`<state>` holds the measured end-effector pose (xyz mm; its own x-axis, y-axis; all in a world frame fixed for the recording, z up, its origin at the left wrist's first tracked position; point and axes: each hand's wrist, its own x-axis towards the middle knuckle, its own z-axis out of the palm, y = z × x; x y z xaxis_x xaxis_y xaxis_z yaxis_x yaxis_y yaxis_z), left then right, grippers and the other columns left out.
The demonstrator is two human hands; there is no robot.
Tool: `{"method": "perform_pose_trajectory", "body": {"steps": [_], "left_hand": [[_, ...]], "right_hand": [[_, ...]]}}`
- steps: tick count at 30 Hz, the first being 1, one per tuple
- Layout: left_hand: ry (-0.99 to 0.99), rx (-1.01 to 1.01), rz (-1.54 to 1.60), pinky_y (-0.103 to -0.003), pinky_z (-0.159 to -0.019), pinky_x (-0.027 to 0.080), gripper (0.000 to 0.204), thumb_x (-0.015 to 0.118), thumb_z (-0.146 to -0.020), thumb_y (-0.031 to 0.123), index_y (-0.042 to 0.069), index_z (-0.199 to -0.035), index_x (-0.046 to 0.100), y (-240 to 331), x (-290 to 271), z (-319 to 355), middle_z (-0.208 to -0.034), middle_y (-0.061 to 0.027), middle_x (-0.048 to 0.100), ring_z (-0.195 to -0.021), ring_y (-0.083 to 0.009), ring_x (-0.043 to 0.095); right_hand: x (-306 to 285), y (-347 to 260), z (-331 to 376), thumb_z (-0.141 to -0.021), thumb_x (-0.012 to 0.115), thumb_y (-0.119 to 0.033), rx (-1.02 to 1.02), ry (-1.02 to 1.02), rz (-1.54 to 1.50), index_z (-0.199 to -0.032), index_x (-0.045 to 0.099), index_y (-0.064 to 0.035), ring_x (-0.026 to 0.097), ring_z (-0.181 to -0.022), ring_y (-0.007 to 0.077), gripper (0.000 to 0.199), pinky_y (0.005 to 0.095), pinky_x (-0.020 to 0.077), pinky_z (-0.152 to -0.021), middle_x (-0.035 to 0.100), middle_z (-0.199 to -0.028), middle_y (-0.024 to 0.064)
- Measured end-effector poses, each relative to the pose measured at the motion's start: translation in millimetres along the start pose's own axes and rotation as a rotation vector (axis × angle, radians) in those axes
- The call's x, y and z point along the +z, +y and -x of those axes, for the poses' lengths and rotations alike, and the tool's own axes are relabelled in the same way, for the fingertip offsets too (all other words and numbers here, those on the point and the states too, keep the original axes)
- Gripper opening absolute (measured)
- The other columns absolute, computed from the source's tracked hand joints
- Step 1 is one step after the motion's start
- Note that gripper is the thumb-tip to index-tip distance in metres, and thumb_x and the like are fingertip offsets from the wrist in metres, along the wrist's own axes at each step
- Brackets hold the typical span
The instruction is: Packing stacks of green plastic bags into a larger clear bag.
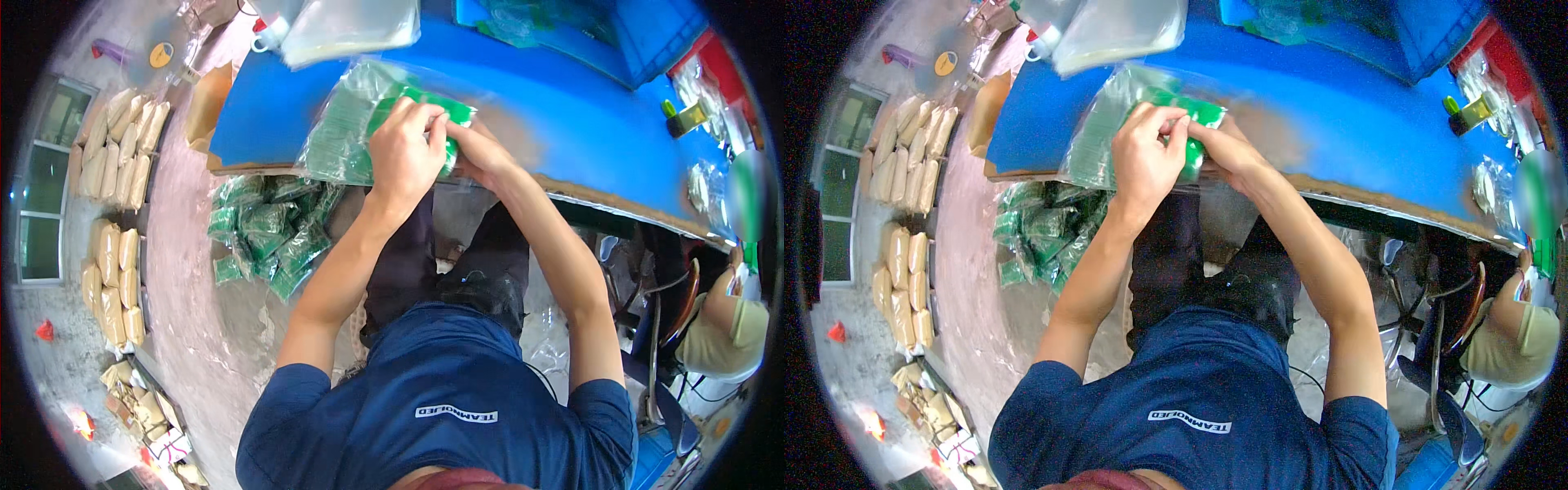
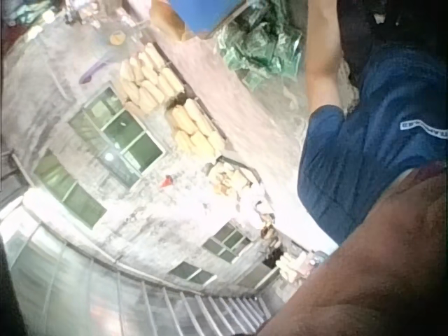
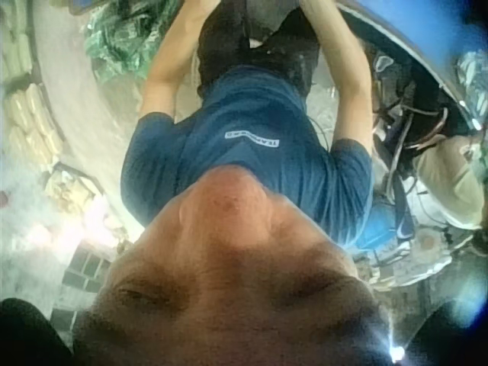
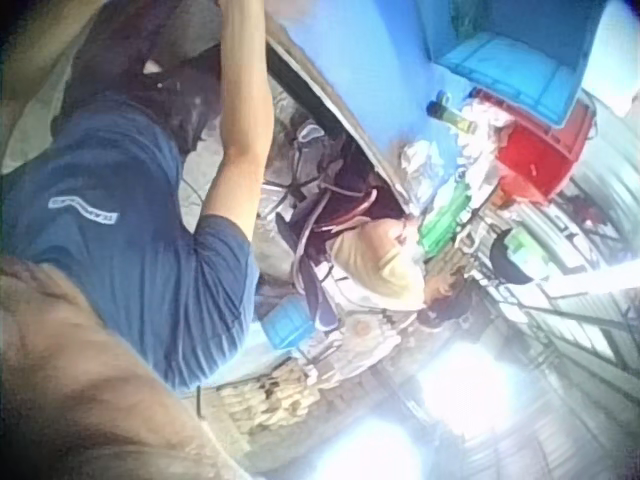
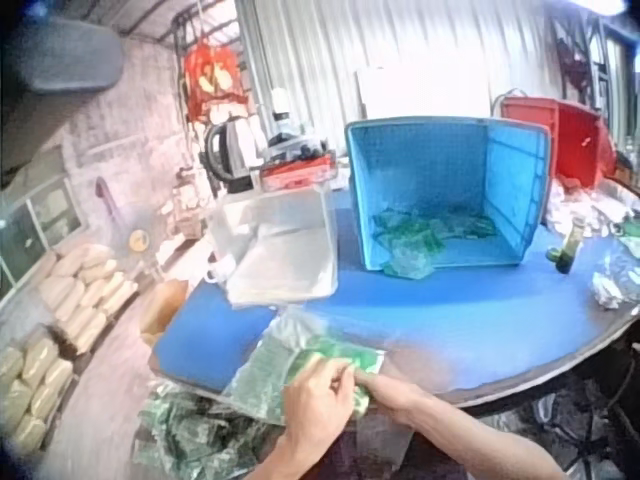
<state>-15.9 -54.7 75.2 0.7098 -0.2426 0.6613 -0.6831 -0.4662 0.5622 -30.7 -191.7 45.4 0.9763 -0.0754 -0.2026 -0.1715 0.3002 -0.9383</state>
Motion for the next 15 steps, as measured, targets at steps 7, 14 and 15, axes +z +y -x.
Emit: {"method": "perform_pose_trajectory", "body": {"steps": [7, 14, 15], "left_hand": [[-0.108, -0.013, 0.12, -0.043, -0.072, 0.054, 0.016, 0.073, -0.081, 0.013, 0.004, -0.093, 0.069, 33, 23, -5, -0.089, -0.0135, 0.064, -0.083, -0.0352, 0.066], [-0.101, -0.773, 0.546, -0.043, -0.119, 0.025, 0.077, 0.062, -0.098, 0.035, 0.001, -0.155, 0.023, -182, -84, -36, -0.152, -0.0218, 0.04, -0.142, -0.0264, 0.038], [-0.124, -0.753, 0.556, -0.043, -0.119, 0.025, 0.077, 0.062, -0.098, 0.035, 0.001, -0.155, 0.023, -189, -69, -38, -0.152, -0.0218, 0.04, -0.142, -0.0264, 0.038]], "right_hand": [[-12, 71, -91, -0.092, 0.069, -0.031, -0.222, -0.516, -0.346, -0.133, 0.052, 0.0027, 0.06, -0.105, 0.0124, 0.057, 0.0313, 0.0533, -0.084, 0.064, -0.11, 0.004], [30, 11, -80, -0.084, 0.073, -0.053, 0.088, -0.24, 0.248, -0.139, 0.041, 0.0111, 0.058, -0.121, 0.0301, 0.09, 0.0437, 0.0551, -0.094, 0.051, -0.139, 0.0251], [21, 23, -94, -0.082, 0.075, -0.054, 0.037, -0.096, 0.35, -0.142, 0.035, 0.0121, 0.059, -0.121, 0.0311, 0.097, 0.0439, 0.0563, -0.091, 0.051, -0.137, 0.0274]]}}
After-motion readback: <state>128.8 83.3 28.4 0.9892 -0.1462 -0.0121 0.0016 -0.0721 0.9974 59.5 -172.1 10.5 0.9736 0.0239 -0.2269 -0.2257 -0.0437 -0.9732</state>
